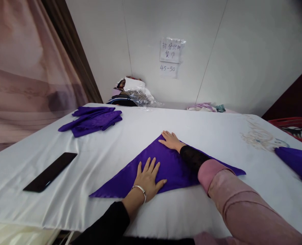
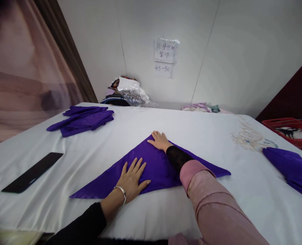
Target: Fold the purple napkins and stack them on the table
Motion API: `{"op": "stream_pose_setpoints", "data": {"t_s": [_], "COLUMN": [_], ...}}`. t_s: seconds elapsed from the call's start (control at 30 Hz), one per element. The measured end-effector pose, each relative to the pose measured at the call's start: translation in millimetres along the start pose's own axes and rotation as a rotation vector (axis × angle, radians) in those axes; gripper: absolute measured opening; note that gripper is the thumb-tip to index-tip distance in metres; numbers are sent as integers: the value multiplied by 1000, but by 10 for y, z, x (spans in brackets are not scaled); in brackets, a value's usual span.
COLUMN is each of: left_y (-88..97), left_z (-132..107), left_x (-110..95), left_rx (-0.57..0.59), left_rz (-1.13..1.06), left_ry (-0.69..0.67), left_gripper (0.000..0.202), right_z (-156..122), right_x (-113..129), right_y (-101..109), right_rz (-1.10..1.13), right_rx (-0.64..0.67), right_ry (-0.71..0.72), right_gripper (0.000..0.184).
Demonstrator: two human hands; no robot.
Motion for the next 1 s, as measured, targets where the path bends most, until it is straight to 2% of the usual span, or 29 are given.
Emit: {"op": "stream_pose_setpoints", "data": {"t_s": [0.13,0.2,0.3,0.37,0.47,0.57,0.67,0.73,0.87,1.0], "left_y": [20,25,23,17,10,0,-3,13,138,363], "left_z": [-1,5,17,26,43,66,81,90,145,264], "left_x": [-11,-13,-10,-2,18,34,33,35,149,453], "left_rx": [0,1,5,12,7,-1,2,17,13,-109], "left_rz": [-7,-5,8,18,31,41,46,36,-7,30], "left_ry": [5,9,5,3,7,6,7,9,77,222], "left_gripper": [74,75,75,76,76,76,75,74,67,62], "right_z": [-204,-463,-1000,-1363,-1788,-2073,-2264,-2337,-2364,-2329], "right_x": [-37,-1,41,-26,-346,-835,-1292,-1495,-1656,-1695], "right_y": [112,124,70,19,-13,39,135,208,357,443], "right_rz": [14,22,57,77,73,22,-41,-62,-72,-166], "right_rx": [-6,-12,13,29,27,-24,-76,-121,-204,-132], "right_ry": [-134,-88,43,83,15,-117,-265,-324,-331,-362], "right_gripper": [76,76,78,76,75,74,68,62,52,38]}}
Point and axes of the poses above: each hand's wrist, its own z-axis towards the middle knuckle, its own y-axis out of the back of the hand, x = y × z, the point moved 3 cm from there along z, towards the middle knuckle, and after that the axes turned 6 degrees about -y, right-handed, at the moved point
